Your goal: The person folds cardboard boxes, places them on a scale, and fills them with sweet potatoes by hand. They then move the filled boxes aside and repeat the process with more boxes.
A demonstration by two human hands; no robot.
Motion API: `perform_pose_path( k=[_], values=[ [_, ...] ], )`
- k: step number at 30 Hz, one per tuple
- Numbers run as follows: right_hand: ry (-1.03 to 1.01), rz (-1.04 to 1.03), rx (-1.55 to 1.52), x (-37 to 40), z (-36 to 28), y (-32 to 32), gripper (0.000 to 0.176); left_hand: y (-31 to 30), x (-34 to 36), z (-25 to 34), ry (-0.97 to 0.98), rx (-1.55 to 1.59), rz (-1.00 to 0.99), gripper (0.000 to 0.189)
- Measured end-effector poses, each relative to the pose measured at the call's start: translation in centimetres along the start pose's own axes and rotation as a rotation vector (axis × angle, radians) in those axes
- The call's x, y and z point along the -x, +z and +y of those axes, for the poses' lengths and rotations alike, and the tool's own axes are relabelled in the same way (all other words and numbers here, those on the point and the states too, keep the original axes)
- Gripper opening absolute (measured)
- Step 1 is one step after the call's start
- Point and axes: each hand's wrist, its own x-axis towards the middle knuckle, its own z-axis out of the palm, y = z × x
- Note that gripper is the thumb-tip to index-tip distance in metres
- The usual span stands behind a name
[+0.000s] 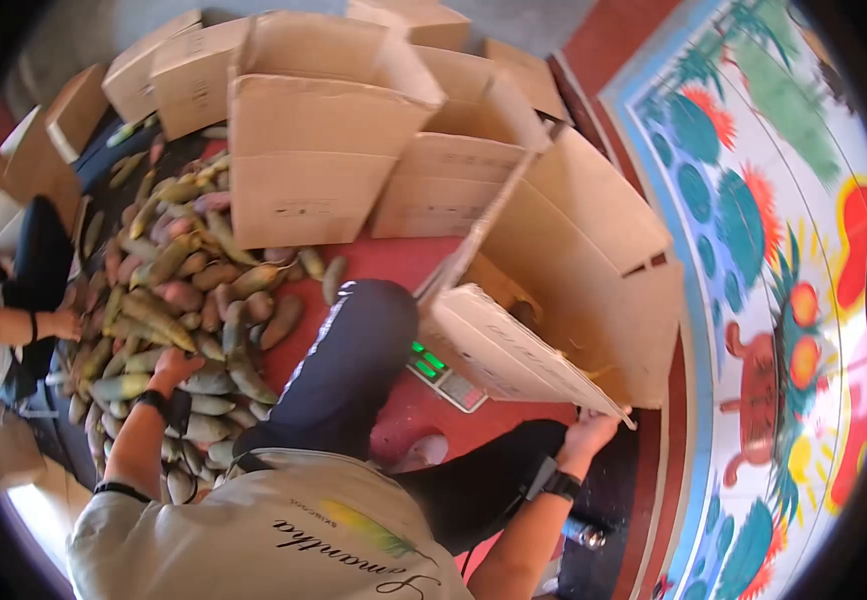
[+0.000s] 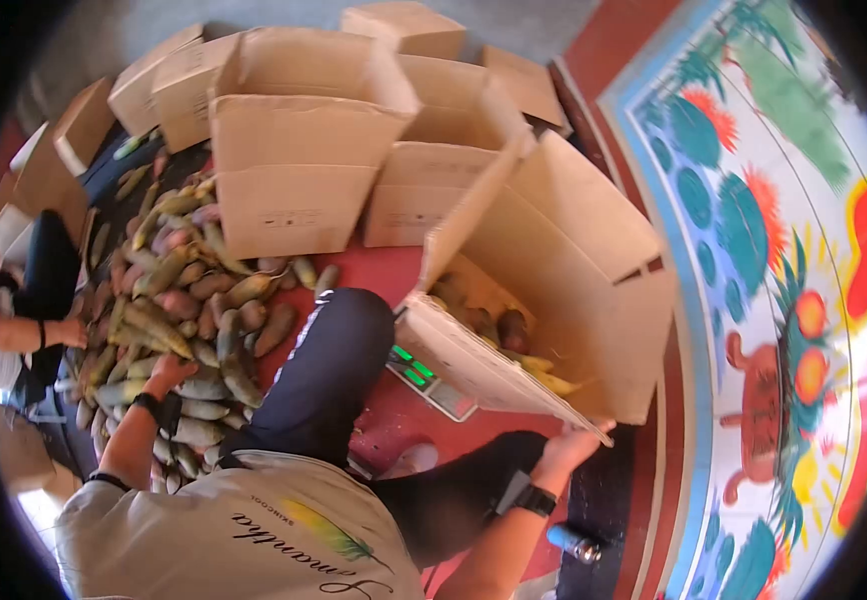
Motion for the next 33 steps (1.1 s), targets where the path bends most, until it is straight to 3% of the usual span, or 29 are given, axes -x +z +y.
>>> perform_pose_path(
  k=[3,10,13,17,22,26,29,31,33],
  values=[
    [-0.016,0.011,-0.023,-0.5,0.2,-0.2,0.055,-2.2,2.0,1.7,0.018,0.073,-0.003,0.042],
    [-0.004,-0.030,-0.055,0.8,-1.2,0.8,0.040,-4.1,2.5,0.2,-0.117,-0.118,-0.211,0.052],
    [0.007,-0.049,-0.057,-0.2,-0.7,-0.1,0.039,-3.8,3.2,-0.9,-0.103,-0.168,-0.197,0.056],
    [-0.032,-0.050,-0.022,0.6,-0.9,0.6,0.038,-3.5,3.8,-1.8,-0.231,0.032,-0.237,0.056],
    [-0.053,-0.017,0.011,1.2,-1.1,1.7,0.039,-3.0,3.8,-2.1,-0.104,0.103,0.130,0.051],
    [-0.064,-0.036,0.071,-0.2,-0.4,0.3,0.038,-4.0,3.6,-0.7,-0.105,0.110,0.128,0.050],
    [-0.057,-0.004,-0.026,1.5,-1.1,2.4,0.024,-5.2,4.3,1.7,-0.038,0.313,0.235,0.048],
    [0.012,-0.033,0.050,-1.5,0.5,-0.1,0.036,-6.7,5.6,4.6,0.044,0.512,0.323,0.044],
    [-0.017,-0.038,-0.010,-1.1,0.6,0.2,0.026,-8.3,6.5,7.2,0.162,0.795,0.290,0.038]
  ],
)
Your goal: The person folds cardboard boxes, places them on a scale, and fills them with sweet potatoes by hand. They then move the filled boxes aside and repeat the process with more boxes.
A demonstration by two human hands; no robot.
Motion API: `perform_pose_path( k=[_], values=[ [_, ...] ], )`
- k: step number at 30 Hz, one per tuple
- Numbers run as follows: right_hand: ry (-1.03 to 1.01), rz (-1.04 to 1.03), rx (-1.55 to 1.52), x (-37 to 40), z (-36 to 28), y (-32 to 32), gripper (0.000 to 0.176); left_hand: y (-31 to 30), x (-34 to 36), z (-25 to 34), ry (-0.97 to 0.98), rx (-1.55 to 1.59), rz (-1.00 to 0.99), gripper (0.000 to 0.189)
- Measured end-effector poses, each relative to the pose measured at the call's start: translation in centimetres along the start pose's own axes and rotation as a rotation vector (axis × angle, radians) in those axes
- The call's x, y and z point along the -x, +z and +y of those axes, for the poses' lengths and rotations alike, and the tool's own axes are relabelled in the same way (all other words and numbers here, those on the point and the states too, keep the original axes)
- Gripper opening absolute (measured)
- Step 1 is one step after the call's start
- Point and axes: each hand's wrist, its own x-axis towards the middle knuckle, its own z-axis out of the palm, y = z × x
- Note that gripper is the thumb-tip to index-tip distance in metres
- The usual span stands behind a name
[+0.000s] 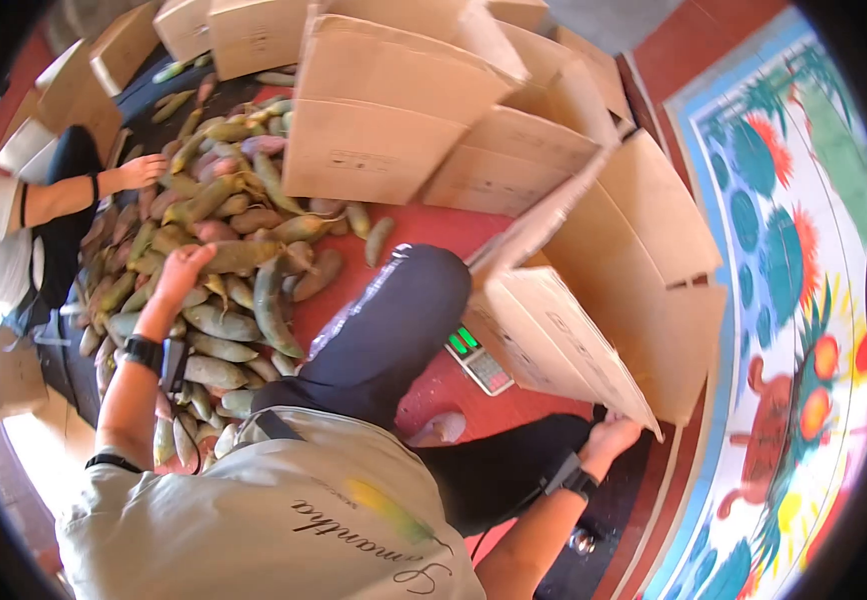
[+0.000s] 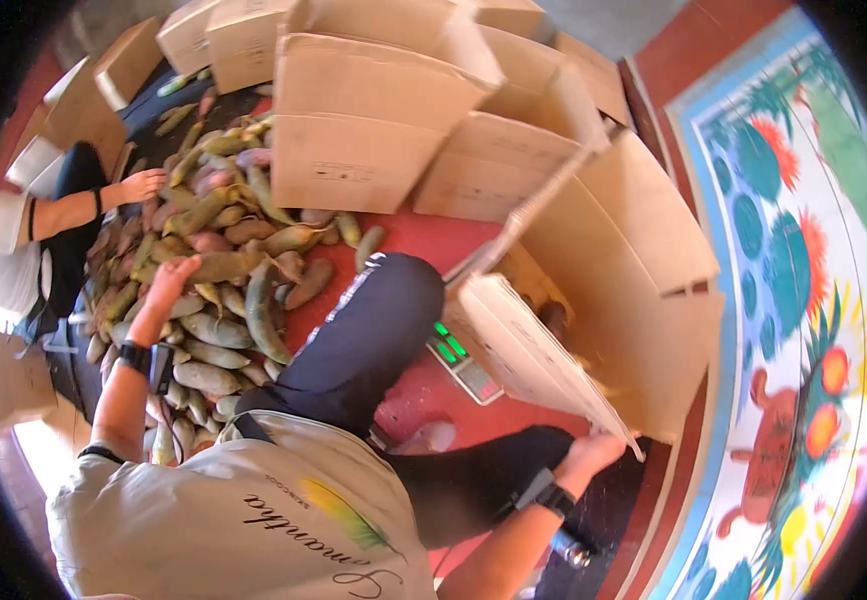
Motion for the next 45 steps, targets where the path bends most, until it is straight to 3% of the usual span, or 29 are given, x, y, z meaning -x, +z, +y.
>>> perform_pose_path(
  k=[1,4,6,11,13,14,16,17,18,22,23,26,30,32,36,38,40,42,45],
  values=[
    [-0.030,0.014,-0.027,0.8,-0.4,0.8,0.025,-0.1,0.3,1.7,0.036,0.095,-0.109,0.038],
    [-0.043,-0.017,-0.066,1.5,-0.7,1.6,0.025,1.7,2.1,7.5,0.132,0.263,-0.062,0.045],
    [-0.056,-0.030,-0.065,2.3,-1.2,2.3,0.026,1.9,2.4,10.9,0.261,0.285,-0.357,0.048],
    [-0.101,-0.080,-0.079,1.9,-0.5,1.8,0.029,8.1,5.3,19.2,0.414,0.410,-0.308,0.046],
    [-0.103,-0.058,-0.086,2.3,-0.7,2.2,0.029,11.0,6.3,22.1,0.600,0.397,-0.435,0.047],
    [-0.100,-0.045,-0.090,2.4,-0.8,2.4,0.029,12.5,7.2,23.4,0.605,0.397,-0.442,0.047],
    [-0.116,-0.040,-0.093,2.3,-0.8,2.3,0.030,15.4,9.0,25.8,0.753,0.222,-0.310,0.045],
    [-0.103,-0.033,-0.098,2.0,-0.5,2.1,0.031,16.7,9.8,27.0,0.801,0.210,-0.421,0.045],
    [-0.089,-0.026,-0.102,1.9,-0.3,1.9,0.031,17.9,10.4,28.1,0.846,0.197,-0.531,0.044],
    [-0.110,0.005,-0.107,1.5,0.1,1.8,0.033,23.4,11.8,29.5,0.901,0.117,-0.649,0.031],
    [-0.101,-0.018,-0.112,1.5,0.0,1.7,0.034,24.4,12.4,29.6,0.893,0.078,-0.624,0.027],
    [-0.078,-0.046,-0.062,1.7,-0.1,1.7,0.041,26.6,13.0,29.3,1.111,0.017,-0.575,0.026],
    [-0.068,0.003,-0.055,2.1,-0.9,2.6,0.046,26.3,13.3,29.2,1.112,0.025,-0.571,0.025],
    [-0.078,0.028,-0.090,2.3,-0.9,2.7,0.046,24.8,13.2,28.6,0.925,0.354,-0.500,0.028],
    [-0.041,-0.007,-0.035,1.5,-0.2,1.5,0.048,18.2,10.4,25.7,0.852,0.303,-0.269,0.029],
    [-0.034,0.003,0.005,2.1,-0.8,1.8,0.048,14.2,8.2,22.5,0.772,0.275,-0.192,0.031],
    [0.016,0.018,-0.005,1.6,-0.6,1.4,0.046,10.8,7.9,19.5,0.731,0.188,0.043,0.032],
    [-0.031,-0.035,-0.063,1.6,-0.6,1.3,0.042,8.1,8.1,16.5,0.431,0.387,0.161,0.031],
    [-0.039,-0.052,-0.071,1.7,-0.7,1.5,0.044,2.4,4.3,8.5,0.399,0.150,0.179,0.034]
  ],
)
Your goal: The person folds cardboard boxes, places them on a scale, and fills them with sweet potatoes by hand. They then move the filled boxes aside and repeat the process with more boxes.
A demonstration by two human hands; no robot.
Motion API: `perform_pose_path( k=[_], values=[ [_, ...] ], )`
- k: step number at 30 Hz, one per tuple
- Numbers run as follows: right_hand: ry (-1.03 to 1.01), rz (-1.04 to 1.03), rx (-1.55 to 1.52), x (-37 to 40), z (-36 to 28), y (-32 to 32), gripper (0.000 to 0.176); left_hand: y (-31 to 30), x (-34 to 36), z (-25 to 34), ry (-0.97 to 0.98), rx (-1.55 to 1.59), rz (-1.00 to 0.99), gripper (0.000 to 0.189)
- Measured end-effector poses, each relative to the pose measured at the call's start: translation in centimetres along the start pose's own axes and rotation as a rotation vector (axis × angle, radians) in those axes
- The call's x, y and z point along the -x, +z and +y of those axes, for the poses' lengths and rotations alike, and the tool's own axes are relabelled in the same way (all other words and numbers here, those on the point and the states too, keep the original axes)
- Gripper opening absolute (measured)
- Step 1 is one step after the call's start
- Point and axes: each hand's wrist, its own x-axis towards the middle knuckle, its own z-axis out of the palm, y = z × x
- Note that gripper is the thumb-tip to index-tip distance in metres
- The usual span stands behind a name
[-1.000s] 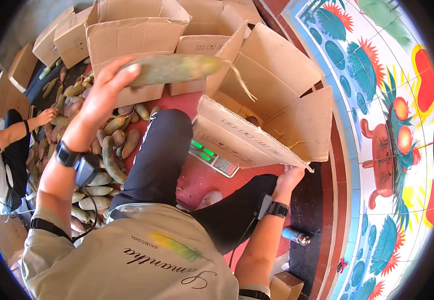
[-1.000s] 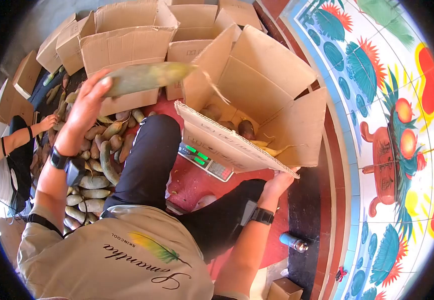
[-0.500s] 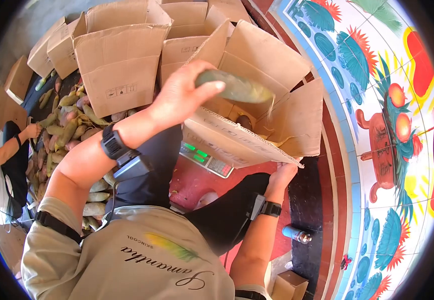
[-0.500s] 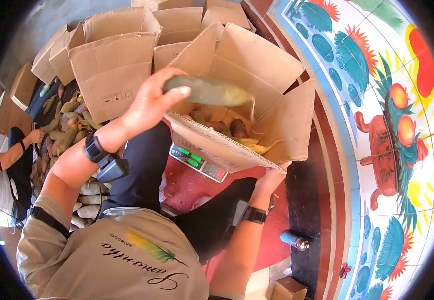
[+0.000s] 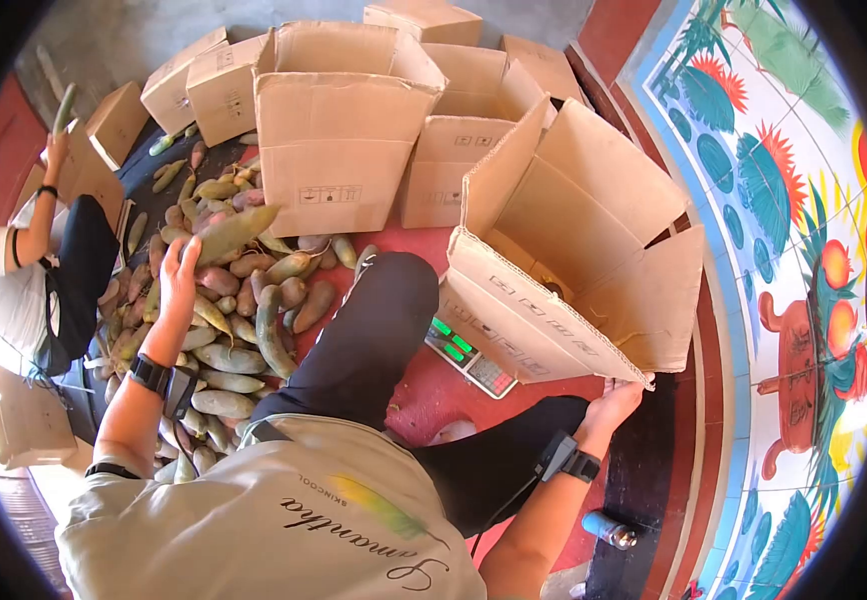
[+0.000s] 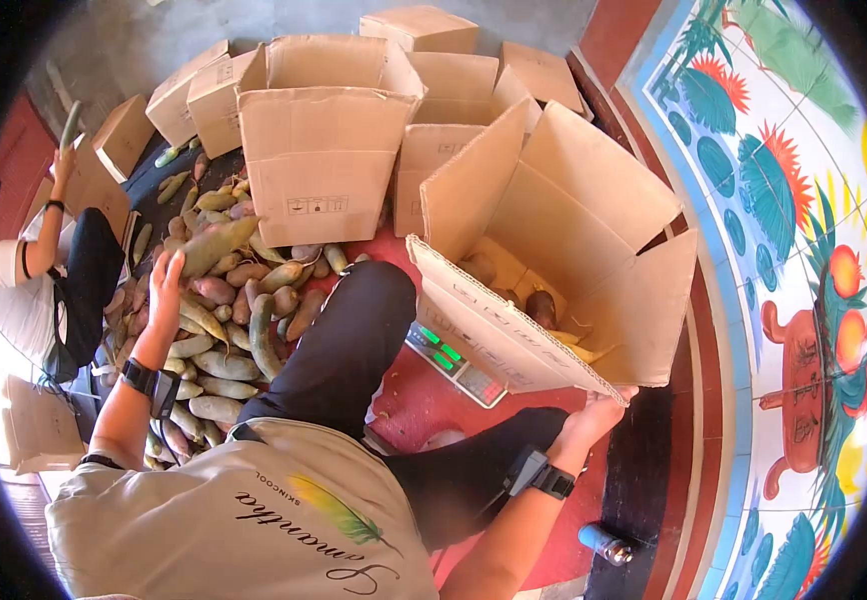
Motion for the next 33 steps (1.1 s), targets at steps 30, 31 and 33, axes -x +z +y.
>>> perform_pose_path(
  k=[30,31,33],
  values=[
    [-0.056,0.115,0.016,0.2,-4.3,0.0,0.057,10.9,0.8,1.6,0.108,0.051,-0.500,0.016],
    [-0.069,0.128,0.015,-0.4,-4.9,-0.3,0.057,11.8,0.6,2.8,0.115,0.060,-0.513,0.016],
    [-0.040,0.037,0.088,-0.8,-6.7,-0.2,0.055,13.4,0.2,5.2,0.122,0.075,-0.584,0.016]
  ],
)
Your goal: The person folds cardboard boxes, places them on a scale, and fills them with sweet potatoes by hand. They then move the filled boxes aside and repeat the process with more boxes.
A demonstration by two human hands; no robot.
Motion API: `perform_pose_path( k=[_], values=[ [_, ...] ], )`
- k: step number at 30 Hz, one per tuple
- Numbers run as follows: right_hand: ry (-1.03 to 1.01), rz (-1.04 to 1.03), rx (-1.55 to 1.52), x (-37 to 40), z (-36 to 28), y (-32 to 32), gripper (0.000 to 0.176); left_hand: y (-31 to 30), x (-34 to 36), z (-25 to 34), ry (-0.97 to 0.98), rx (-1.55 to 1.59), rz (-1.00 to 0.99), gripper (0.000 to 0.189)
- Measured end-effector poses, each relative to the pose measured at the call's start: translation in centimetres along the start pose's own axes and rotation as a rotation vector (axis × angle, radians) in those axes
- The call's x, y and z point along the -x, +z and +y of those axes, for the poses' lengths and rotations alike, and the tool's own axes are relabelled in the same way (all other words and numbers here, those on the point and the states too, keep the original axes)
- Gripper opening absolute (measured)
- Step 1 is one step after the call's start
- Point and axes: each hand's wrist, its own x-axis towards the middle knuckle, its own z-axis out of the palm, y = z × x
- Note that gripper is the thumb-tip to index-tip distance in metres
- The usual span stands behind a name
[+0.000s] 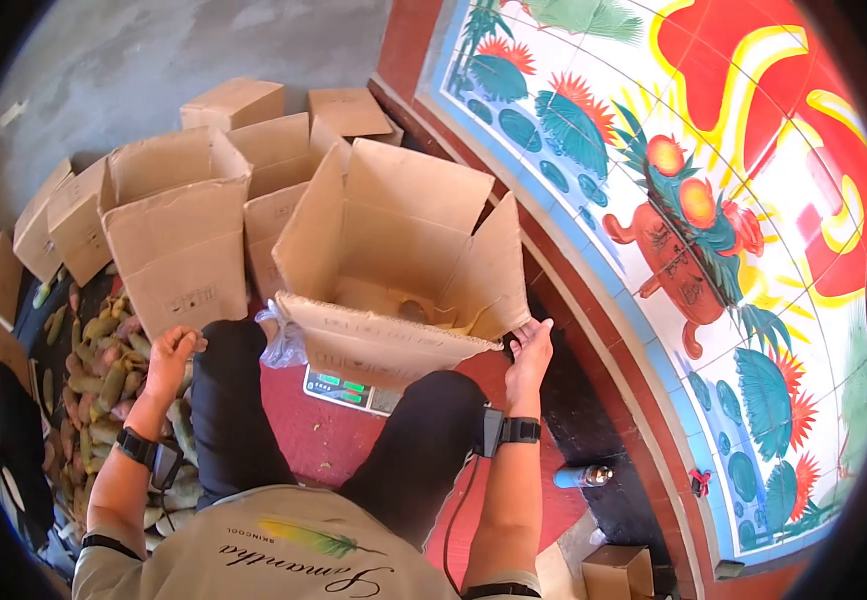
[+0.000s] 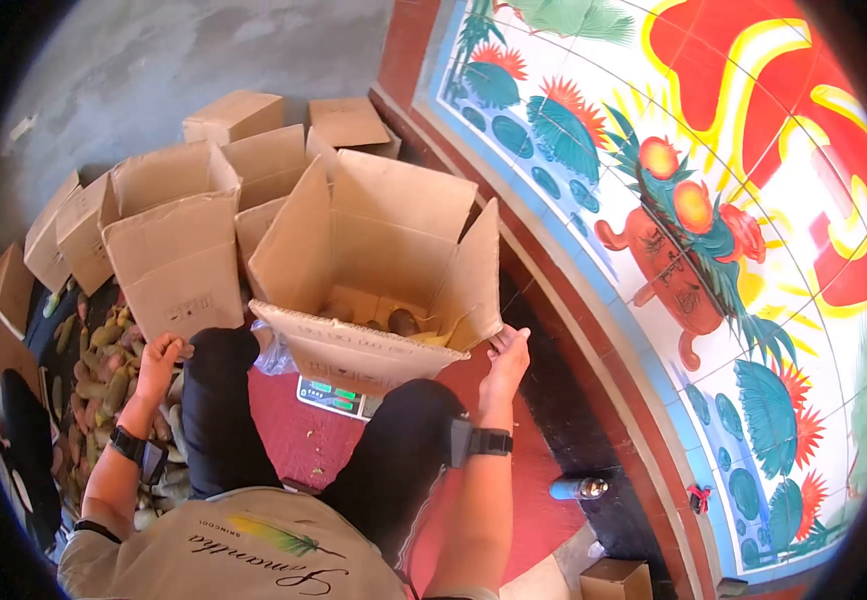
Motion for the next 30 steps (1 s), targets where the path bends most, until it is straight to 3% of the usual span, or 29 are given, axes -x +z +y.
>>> perform_pose_path(
  k=[6,9,11,12,17,21,25,30],
  values=[
    [0.097,-0.230,0.041,-2.3,-4.4,1.9,0.048,4.6,-6.6,5.0,0.147,-0.007,-0.126,0.022],
    [-0.008,-0.263,0.337,-3.9,-5.4,3.2,0.038,7.3,-9.3,7.8,0.201,0.028,-0.273,0.027],
    [-0.027,-0.272,0.503,-5.1,-5.4,3.4,0.038,9.1,-11.9,7.4,0.324,-0.117,-0.160,0.036],
    [-0.047,-0.290,0.667,-5.6,-5.5,3.4,0.039,9.4,-12.9,7.8,0.324,-0.117,-0.171,0.036],
    [-0.032,-0.400,0.922,-7.0,-6.3,3.6,0.045,11.3,-16.4,9.1,0.164,-0.333,-0.388,0.040],
    [0.077,-0.623,1.100,-6.9,-8.1,4.6,0.049,12.1,-16.3,11.5,0.078,-0.508,-0.408,0.035],
    [0.151,-0.618,1.188,-8.0,-7.4,4.2,0.047,12.3,-15.7,11.7,0.069,-0.514,-0.396,0.027],
    [-0.066,-0.613,1.214,-6.1,-7.5,2.1,0.045,12.6,-15.0,10.3,0.128,-0.453,-0.403,0.026]
  ],
)
